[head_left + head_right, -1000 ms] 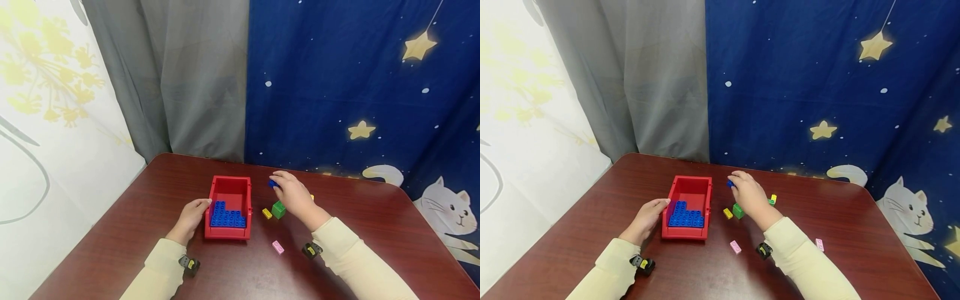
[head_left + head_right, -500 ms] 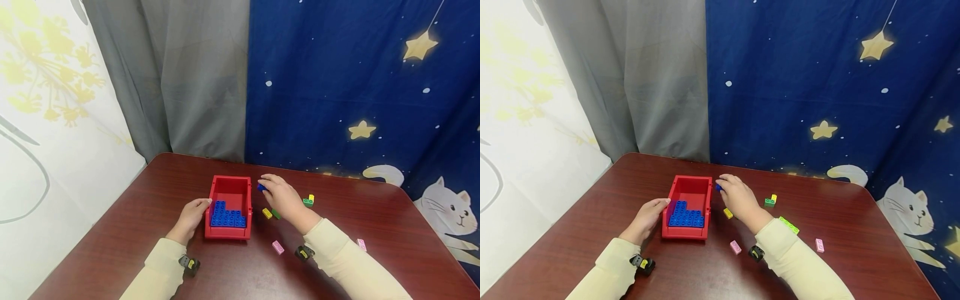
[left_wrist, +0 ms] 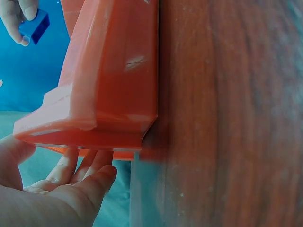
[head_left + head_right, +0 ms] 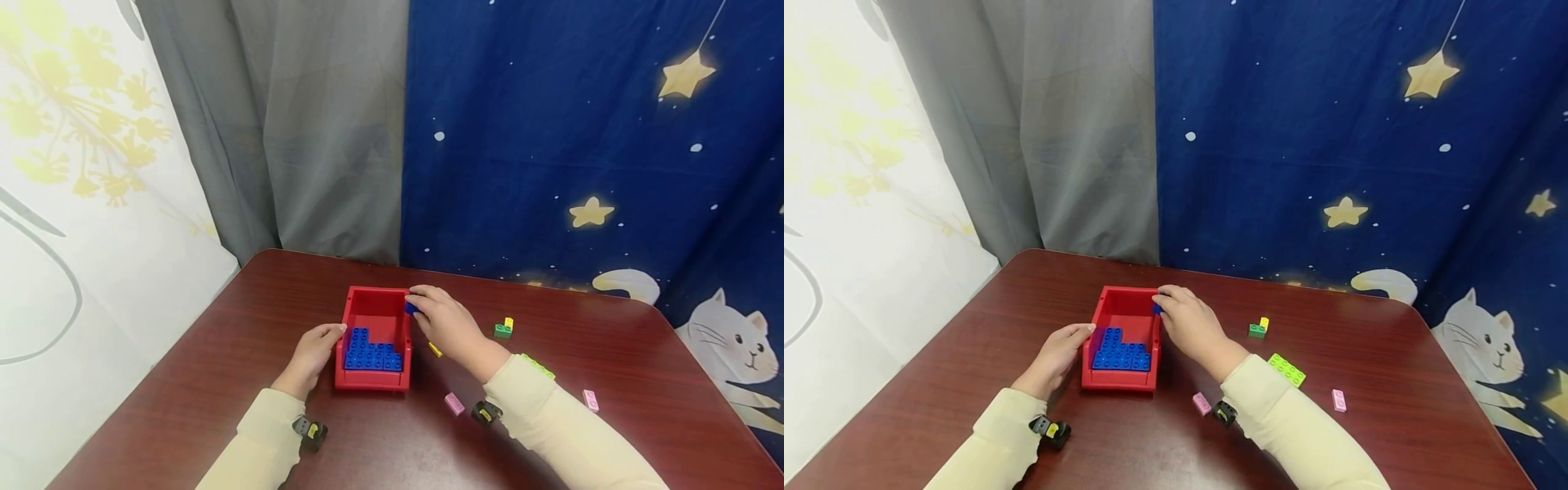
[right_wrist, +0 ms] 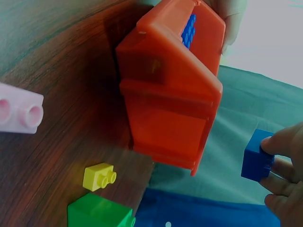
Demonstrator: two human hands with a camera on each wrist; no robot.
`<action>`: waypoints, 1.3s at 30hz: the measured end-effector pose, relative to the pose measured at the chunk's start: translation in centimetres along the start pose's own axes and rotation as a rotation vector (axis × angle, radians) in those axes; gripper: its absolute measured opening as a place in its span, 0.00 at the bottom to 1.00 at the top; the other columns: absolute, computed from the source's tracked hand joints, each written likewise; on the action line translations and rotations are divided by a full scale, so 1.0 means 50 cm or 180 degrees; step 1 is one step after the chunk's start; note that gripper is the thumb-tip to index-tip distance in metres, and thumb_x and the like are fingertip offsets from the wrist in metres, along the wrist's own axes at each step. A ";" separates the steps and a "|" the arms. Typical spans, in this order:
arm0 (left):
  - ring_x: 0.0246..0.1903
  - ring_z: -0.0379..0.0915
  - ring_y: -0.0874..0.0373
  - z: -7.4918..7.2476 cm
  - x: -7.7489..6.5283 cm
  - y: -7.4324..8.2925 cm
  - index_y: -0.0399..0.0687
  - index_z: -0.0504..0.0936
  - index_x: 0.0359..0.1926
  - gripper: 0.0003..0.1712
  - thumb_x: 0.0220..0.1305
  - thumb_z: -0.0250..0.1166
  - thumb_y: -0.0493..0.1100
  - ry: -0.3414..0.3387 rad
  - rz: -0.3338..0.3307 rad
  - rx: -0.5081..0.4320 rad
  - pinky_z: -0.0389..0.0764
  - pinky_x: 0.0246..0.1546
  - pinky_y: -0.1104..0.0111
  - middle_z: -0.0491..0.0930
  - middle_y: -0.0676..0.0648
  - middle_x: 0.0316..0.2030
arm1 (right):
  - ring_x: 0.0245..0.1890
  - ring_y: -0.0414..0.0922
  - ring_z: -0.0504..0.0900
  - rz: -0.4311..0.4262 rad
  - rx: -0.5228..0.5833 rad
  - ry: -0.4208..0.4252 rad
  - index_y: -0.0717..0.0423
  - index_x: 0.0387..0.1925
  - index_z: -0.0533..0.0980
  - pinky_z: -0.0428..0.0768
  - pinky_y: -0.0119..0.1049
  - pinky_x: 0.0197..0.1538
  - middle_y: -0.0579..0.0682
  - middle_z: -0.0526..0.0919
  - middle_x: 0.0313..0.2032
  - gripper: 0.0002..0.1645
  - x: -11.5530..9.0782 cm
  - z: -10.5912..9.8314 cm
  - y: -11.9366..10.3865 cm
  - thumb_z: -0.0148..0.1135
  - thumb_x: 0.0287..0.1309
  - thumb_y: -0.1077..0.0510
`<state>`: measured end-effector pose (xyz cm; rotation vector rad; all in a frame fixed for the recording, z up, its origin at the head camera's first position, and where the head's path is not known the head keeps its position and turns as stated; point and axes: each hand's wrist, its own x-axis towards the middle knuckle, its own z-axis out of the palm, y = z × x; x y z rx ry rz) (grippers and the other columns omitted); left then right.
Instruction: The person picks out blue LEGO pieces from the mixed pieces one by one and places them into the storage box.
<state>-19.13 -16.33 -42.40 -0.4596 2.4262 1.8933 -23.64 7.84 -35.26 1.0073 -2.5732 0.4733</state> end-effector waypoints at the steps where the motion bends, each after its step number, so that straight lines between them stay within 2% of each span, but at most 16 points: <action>1: 0.61 0.65 0.37 0.000 0.000 0.000 0.40 0.69 0.65 0.31 0.71 0.54 0.56 0.0003 0.0000 0.0001 0.71 0.58 0.46 0.69 0.35 0.62 | 0.57 0.49 0.76 -0.0033 0.0001 0.0012 0.56 0.56 0.78 0.78 0.43 0.56 0.53 0.77 0.57 0.23 0.001 0.002 -0.002 0.66 0.58 0.63; 16: 0.61 0.66 0.37 -0.003 0.000 0.003 0.41 0.69 0.65 0.31 0.71 0.53 0.56 0.0004 0.0005 -0.0003 0.72 0.58 0.46 0.70 0.35 0.61 | 0.58 0.49 0.75 -0.0220 0.0003 -0.0118 0.56 0.58 0.77 0.78 0.42 0.57 0.53 0.76 0.59 0.23 0.025 0.026 -0.033 0.64 0.60 0.61; 21: 0.61 0.66 0.37 -0.002 0.001 0.002 0.41 0.69 0.65 0.30 0.71 0.53 0.55 0.0000 -0.0009 -0.0014 0.72 0.58 0.46 0.70 0.35 0.62 | 0.59 0.49 0.74 -0.0180 0.0048 -0.0187 0.56 0.57 0.77 0.77 0.42 0.57 0.53 0.76 0.59 0.23 0.030 0.031 -0.040 0.64 0.60 0.61; 31: 0.61 0.65 0.37 -0.002 0.002 0.003 0.40 0.70 0.64 0.30 0.71 0.54 0.56 0.0003 0.0005 0.0000 0.71 0.58 0.46 0.69 0.35 0.62 | 0.62 0.49 0.73 0.0026 0.0080 -0.0497 0.54 0.59 0.76 0.76 0.44 0.59 0.53 0.75 0.60 0.22 0.045 0.053 -0.050 0.61 0.63 0.60; 39: 0.61 0.66 0.37 -0.002 0.001 0.003 0.39 0.71 0.64 0.29 0.71 0.54 0.55 0.0014 0.0011 0.0012 0.70 0.59 0.46 0.70 0.34 0.62 | 0.63 0.49 0.73 0.0059 0.0036 -0.0726 0.54 0.60 0.75 0.74 0.44 0.61 0.53 0.75 0.61 0.23 0.052 0.068 -0.059 0.61 0.63 0.58</action>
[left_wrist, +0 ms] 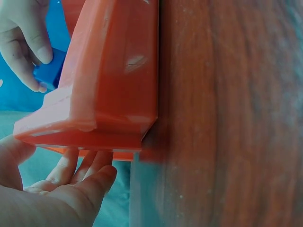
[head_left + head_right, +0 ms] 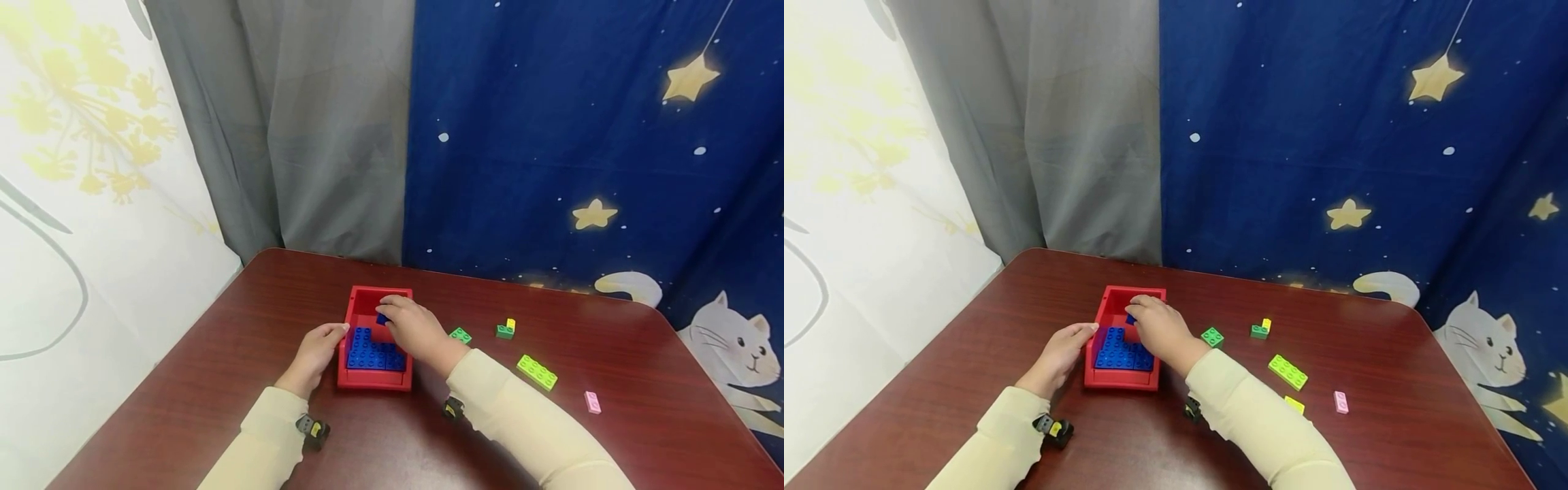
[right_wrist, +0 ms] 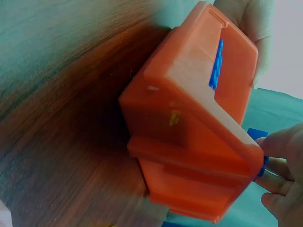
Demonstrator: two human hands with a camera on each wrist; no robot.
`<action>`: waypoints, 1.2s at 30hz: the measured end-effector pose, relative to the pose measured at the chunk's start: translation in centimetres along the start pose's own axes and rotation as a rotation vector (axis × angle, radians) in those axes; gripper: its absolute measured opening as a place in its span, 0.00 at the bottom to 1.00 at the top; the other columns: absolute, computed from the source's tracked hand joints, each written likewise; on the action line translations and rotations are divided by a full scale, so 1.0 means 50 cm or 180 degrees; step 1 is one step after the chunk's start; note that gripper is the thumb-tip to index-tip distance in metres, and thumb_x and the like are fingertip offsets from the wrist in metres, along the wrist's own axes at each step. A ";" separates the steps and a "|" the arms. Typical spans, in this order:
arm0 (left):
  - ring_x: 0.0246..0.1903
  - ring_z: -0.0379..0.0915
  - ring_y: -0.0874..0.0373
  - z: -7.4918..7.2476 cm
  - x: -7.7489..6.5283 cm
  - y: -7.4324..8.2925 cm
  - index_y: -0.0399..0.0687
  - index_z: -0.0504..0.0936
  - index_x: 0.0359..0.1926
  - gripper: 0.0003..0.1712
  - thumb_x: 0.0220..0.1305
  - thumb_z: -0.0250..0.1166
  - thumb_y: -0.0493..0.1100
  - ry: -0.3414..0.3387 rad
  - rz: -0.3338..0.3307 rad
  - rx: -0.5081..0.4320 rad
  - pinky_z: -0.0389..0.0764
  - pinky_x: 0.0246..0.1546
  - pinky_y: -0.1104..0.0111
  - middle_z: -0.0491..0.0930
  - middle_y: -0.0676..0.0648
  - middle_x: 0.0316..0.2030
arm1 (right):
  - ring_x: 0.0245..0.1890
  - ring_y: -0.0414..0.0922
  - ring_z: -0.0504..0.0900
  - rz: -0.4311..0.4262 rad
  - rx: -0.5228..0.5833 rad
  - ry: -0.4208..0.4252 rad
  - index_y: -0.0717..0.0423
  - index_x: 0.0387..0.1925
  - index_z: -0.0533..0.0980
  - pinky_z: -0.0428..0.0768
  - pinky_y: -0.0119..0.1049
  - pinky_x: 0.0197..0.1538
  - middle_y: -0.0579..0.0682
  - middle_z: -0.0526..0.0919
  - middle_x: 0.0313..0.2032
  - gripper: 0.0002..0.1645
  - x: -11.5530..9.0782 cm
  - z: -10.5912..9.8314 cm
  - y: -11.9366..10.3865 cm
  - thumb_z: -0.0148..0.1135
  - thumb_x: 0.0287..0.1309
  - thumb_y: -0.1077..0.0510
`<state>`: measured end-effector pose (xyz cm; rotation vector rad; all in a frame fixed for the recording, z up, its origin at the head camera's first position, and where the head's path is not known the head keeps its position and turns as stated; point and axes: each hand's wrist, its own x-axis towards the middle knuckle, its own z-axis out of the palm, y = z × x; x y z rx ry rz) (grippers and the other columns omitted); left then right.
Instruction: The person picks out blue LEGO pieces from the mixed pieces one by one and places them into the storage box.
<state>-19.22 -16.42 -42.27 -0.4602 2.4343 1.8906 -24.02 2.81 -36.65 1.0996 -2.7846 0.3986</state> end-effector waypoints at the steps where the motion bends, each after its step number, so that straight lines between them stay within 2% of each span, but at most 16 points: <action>1: 0.61 0.66 0.37 0.000 0.000 -0.001 0.39 0.71 0.64 0.30 0.71 0.54 0.55 -0.0001 0.0002 0.0001 0.70 0.59 0.46 0.70 0.34 0.62 | 0.63 0.49 0.72 -0.0006 -0.0019 -0.0010 0.54 0.60 0.75 0.74 0.44 0.61 0.53 0.75 0.61 0.23 0.001 0.002 -0.001 0.61 0.63 0.58; 12: 0.61 0.66 0.38 0.000 0.001 -0.001 0.38 0.71 0.63 0.29 0.71 0.54 0.54 0.0008 0.0018 -0.0026 0.70 0.60 0.46 0.70 0.34 0.61 | 0.61 0.48 0.75 -0.0116 -0.0187 -0.0054 0.54 0.57 0.78 0.75 0.42 0.60 0.52 0.77 0.58 0.21 0.008 0.017 -0.005 0.61 0.62 0.60; 17: 0.61 0.66 0.38 -0.001 0.000 0.000 0.38 0.71 0.63 0.30 0.71 0.54 0.55 0.0001 -0.0001 -0.0011 0.70 0.59 0.47 0.70 0.34 0.61 | 0.60 0.47 0.75 -0.0130 -0.0295 -0.0209 0.54 0.57 0.78 0.75 0.42 0.60 0.51 0.78 0.58 0.21 0.015 0.024 -0.006 0.62 0.61 0.60; 23: 0.61 0.66 0.37 0.000 -0.001 0.001 0.39 0.70 0.64 0.30 0.71 0.54 0.56 0.0011 -0.0022 0.0009 0.70 0.59 0.46 0.70 0.34 0.62 | 0.61 0.48 0.75 -0.0046 -0.0239 -0.0389 0.54 0.59 0.76 0.75 0.43 0.60 0.51 0.78 0.59 0.24 0.017 0.029 -0.008 0.63 0.61 0.59; 36: 0.60 0.67 0.38 0.001 -0.003 0.002 0.38 0.71 0.63 0.29 0.71 0.54 0.55 0.0016 0.0006 0.0007 0.70 0.60 0.46 0.71 0.34 0.61 | 0.56 0.47 0.79 -0.0108 -0.0436 -0.0540 0.52 0.55 0.80 0.79 0.42 0.55 0.50 0.80 0.55 0.20 0.029 0.043 -0.014 0.64 0.61 0.59</action>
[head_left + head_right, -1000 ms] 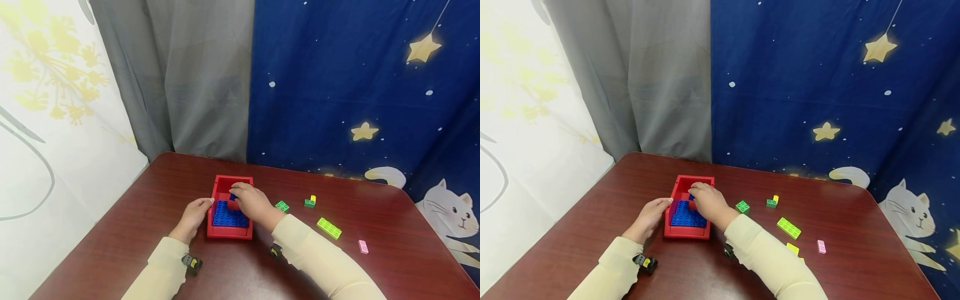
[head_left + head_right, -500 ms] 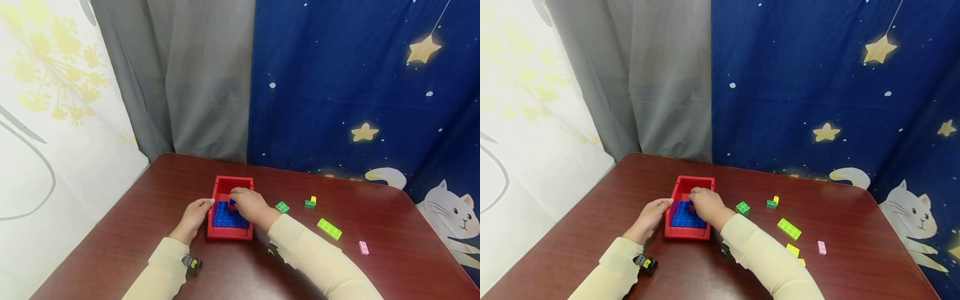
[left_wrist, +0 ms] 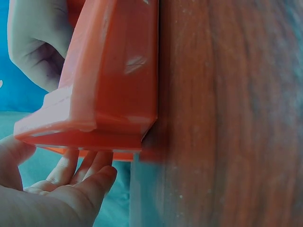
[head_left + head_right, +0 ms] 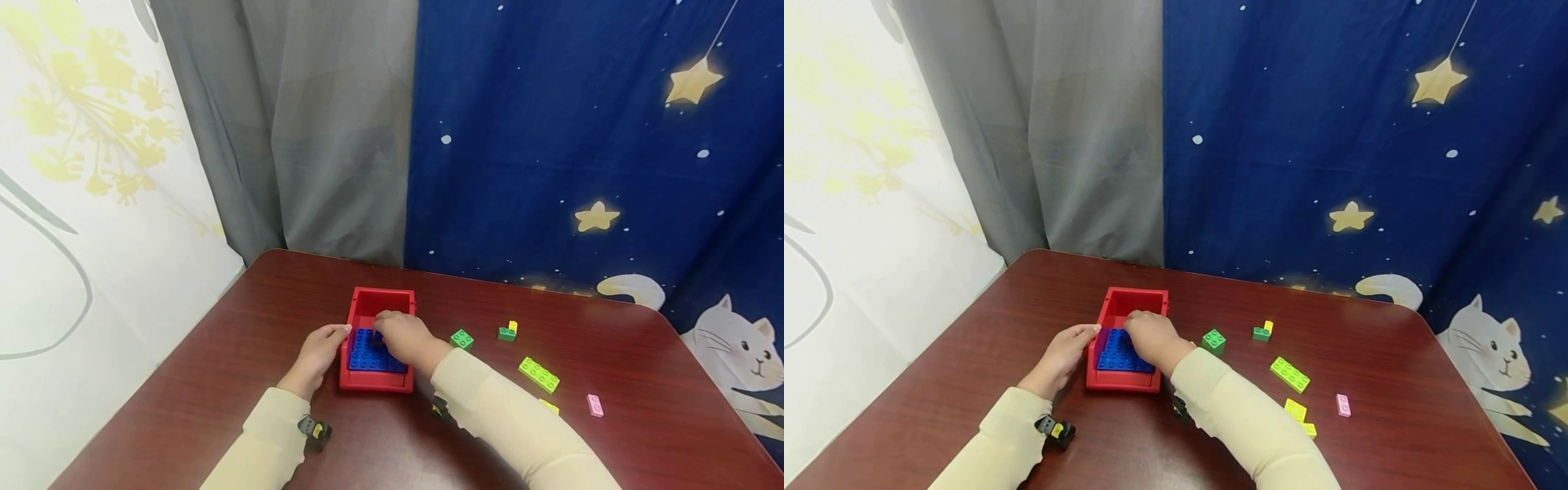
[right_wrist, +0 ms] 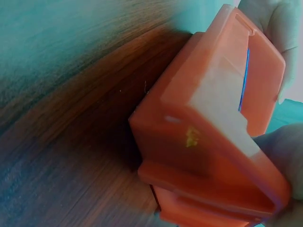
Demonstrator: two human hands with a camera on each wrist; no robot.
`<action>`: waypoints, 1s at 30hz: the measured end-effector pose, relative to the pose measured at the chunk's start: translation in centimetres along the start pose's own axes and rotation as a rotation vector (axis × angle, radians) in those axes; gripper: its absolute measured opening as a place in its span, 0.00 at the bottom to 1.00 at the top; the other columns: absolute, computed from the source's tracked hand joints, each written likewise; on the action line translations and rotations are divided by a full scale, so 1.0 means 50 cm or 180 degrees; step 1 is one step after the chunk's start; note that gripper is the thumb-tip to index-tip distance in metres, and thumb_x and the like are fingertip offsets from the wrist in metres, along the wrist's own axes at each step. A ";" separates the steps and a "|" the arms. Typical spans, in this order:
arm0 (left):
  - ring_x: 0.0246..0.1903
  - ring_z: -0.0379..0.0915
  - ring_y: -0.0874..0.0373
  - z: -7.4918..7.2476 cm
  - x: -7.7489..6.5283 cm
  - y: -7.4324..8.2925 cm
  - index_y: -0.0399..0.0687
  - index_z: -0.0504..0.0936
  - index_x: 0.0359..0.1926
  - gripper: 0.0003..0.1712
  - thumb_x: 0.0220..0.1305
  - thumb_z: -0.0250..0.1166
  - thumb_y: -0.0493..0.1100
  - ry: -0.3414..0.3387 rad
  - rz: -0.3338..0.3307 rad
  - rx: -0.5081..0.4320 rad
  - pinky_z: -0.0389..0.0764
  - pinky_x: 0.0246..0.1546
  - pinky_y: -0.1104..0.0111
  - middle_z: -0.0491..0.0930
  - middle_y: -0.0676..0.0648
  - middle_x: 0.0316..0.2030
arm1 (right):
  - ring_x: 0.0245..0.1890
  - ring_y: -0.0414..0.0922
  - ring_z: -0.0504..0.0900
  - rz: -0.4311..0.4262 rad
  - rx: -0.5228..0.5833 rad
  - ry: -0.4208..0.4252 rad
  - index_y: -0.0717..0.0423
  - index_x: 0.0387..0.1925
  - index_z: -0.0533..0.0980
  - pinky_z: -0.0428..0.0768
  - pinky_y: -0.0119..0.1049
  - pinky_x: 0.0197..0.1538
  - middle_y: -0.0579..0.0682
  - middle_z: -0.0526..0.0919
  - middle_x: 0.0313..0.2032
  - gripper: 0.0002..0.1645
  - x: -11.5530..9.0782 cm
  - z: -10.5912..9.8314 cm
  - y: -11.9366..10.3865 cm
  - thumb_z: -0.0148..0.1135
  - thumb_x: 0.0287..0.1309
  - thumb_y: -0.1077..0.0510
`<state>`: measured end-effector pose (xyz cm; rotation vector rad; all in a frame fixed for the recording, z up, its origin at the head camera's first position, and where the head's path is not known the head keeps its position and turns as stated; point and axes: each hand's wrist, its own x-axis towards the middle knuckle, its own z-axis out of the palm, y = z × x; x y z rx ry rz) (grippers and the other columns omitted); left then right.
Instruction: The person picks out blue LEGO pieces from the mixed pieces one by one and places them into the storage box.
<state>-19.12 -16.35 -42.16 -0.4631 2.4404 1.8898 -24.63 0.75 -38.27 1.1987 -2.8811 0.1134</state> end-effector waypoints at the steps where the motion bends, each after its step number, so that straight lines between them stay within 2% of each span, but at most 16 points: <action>1: 0.60 0.67 0.38 0.000 0.000 0.000 0.38 0.71 0.63 0.30 0.71 0.54 0.55 -0.0005 -0.0001 0.0003 0.70 0.59 0.46 0.71 0.34 0.61 | 0.56 0.47 0.79 0.0007 -0.0001 -0.0003 0.52 0.55 0.80 0.79 0.41 0.55 0.50 0.80 0.55 0.20 0.000 0.000 0.000 0.63 0.61 0.59; 18: 0.60 0.67 0.38 0.001 0.001 -0.002 0.38 0.72 0.62 0.30 0.71 0.54 0.55 0.0005 0.0024 0.0009 0.70 0.60 0.46 0.71 0.34 0.60 | 0.56 0.46 0.79 0.0072 0.0081 -0.0060 0.50 0.58 0.78 0.77 0.42 0.58 0.48 0.81 0.54 0.22 0.012 0.012 -0.003 0.63 0.61 0.57; 30: 0.59 0.68 0.38 0.002 0.001 -0.003 0.37 0.72 0.62 0.29 0.71 0.54 0.54 0.0021 0.0034 -0.0029 0.70 0.59 0.46 0.72 0.34 0.59 | 0.54 0.46 0.81 0.0046 -0.0077 -0.0118 0.51 0.57 0.78 0.78 0.41 0.56 0.49 0.82 0.54 0.21 0.017 0.013 -0.007 0.63 0.61 0.57</action>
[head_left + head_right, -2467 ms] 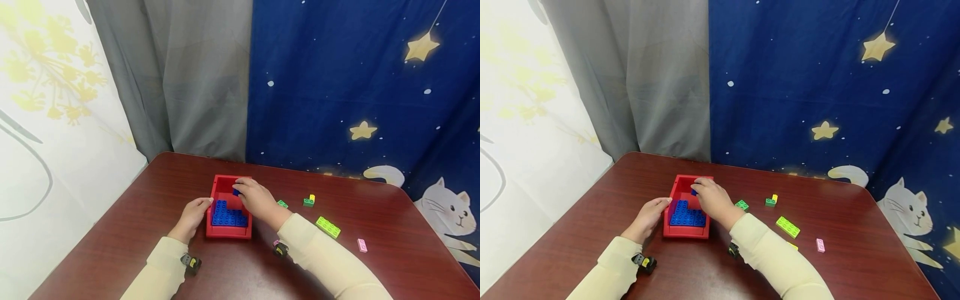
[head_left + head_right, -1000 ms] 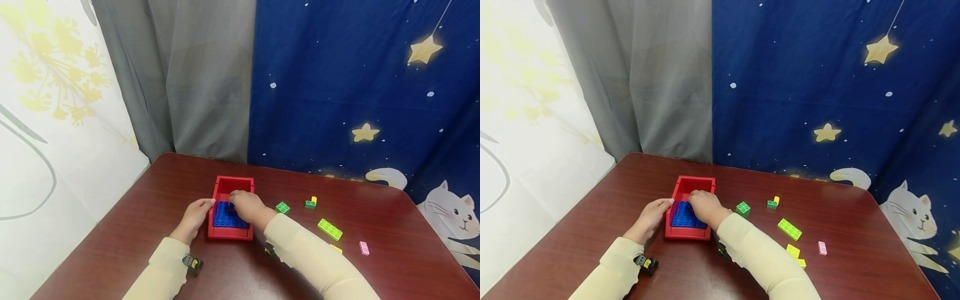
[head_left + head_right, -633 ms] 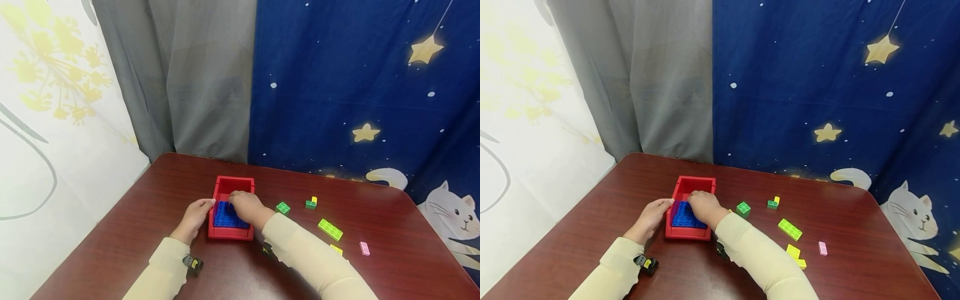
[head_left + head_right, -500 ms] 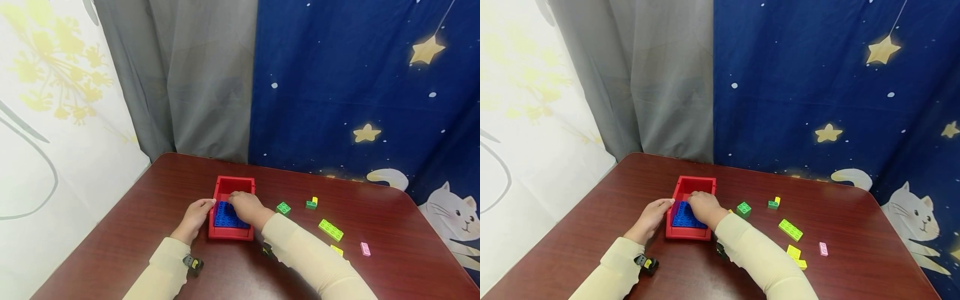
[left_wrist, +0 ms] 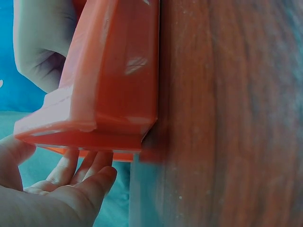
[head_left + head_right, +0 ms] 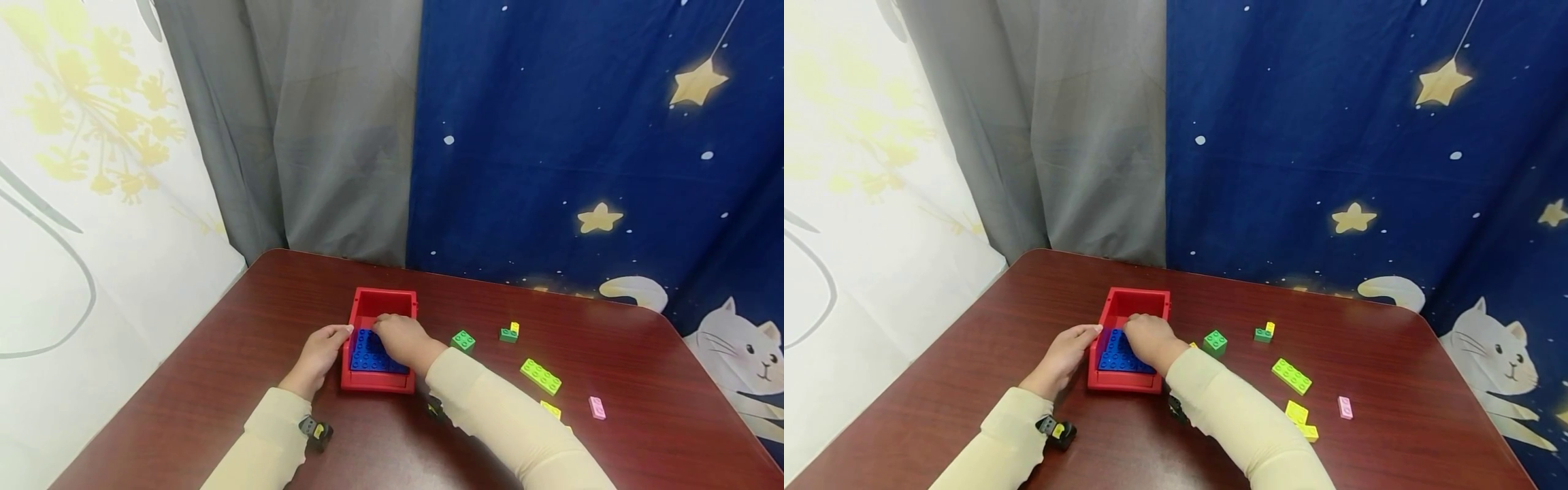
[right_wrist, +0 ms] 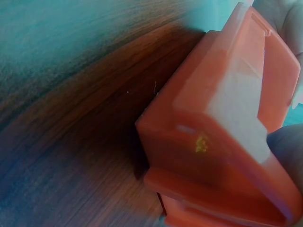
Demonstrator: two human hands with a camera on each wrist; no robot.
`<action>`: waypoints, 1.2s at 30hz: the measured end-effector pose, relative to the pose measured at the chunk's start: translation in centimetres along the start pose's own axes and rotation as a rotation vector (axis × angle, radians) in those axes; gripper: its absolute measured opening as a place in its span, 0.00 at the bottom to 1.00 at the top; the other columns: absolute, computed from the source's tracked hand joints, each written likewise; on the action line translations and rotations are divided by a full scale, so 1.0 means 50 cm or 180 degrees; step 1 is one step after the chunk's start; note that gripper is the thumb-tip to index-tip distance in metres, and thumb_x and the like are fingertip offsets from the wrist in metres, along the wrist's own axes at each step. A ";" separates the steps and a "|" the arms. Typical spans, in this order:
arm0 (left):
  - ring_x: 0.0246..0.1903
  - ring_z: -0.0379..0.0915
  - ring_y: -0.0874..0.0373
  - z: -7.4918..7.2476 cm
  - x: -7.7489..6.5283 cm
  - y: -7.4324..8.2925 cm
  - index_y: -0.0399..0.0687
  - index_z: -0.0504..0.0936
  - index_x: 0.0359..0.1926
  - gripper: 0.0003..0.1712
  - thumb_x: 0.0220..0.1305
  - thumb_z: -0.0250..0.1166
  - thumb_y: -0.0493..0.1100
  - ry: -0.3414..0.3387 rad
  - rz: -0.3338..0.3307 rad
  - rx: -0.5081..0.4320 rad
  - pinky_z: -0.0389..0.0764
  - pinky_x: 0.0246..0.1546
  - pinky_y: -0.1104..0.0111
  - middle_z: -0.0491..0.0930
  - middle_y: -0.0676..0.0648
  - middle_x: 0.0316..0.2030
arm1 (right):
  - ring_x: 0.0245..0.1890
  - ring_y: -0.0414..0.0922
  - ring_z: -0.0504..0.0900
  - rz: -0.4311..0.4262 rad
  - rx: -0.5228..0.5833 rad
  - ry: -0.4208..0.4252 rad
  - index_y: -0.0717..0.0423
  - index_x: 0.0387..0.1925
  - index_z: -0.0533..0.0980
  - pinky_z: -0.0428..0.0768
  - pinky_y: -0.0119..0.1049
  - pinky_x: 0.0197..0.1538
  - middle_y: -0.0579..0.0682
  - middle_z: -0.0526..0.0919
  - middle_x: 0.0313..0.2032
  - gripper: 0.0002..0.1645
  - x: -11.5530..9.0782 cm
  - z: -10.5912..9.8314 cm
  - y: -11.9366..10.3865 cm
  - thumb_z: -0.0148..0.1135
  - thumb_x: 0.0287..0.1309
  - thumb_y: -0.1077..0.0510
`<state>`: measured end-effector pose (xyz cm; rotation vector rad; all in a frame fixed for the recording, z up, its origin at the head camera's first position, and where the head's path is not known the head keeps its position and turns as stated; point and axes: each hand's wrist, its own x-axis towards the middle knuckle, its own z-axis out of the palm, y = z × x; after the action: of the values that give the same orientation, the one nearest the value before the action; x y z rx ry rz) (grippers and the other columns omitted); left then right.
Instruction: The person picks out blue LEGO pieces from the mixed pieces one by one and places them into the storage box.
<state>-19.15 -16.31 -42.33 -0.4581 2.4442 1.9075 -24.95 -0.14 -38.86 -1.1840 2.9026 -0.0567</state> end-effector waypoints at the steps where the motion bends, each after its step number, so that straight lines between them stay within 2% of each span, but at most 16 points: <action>1: 0.59 0.68 0.38 0.000 0.001 0.000 0.37 0.73 0.61 0.29 0.71 0.54 0.54 0.0007 0.0010 -0.0006 0.70 0.59 0.46 0.72 0.34 0.59 | 0.54 0.46 0.81 -0.0003 -0.0020 -0.0004 0.51 0.57 0.79 0.79 0.41 0.56 0.49 0.82 0.53 0.21 0.000 -0.001 -0.001 0.62 0.62 0.58; 8: 0.59 0.67 0.39 0.003 0.005 -0.004 0.36 0.73 0.61 0.28 0.71 0.55 0.52 0.0019 0.0047 -0.0003 0.69 0.61 0.46 0.72 0.34 0.59 | 0.53 0.45 0.81 -0.0002 -0.0149 -0.0057 0.51 0.54 0.80 0.80 0.39 0.54 0.48 0.81 0.54 0.17 0.004 -0.003 -0.007 0.58 0.65 0.59; 16: 0.59 0.68 0.39 0.002 0.004 -0.004 0.37 0.73 0.61 0.28 0.71 0.55 0.53 0.0006 0.0037 -0.0022 0.70 0.60 0.46 0.72 0.34 0.59 | 0.54 0.45 0.80 0.0029 0.0016 -0.0145 0.50 0.55 0.80 0.79 0.39 0.56 0.48 0.82 0.53 0.18 0.007 -0.003 -0.005 0.59 0.64 0.58; 36: 0.59 0.68 0.39 0.002 0.004 -0.002 0.36 0.74 0.60 0.27 0.71 0.54 0.52 0.0048 0.0059 -0.0044 0.69 0.61 0.47 0.72 0.34 0.59 | 0.41 0.42 0.83 0.0118 0.0058 -0.0134 0.51 0.48 0.81 0.82 0.38 0.50 0.47 0.85 0.41 0.13 0.015 0.002 -0.008 0.57 0.66 0.55</action>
<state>-19.35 -16.28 -42.51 -0.4533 2.4548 1.9361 -25.23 -0.94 -38.92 -1.1145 2.8802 -0.0574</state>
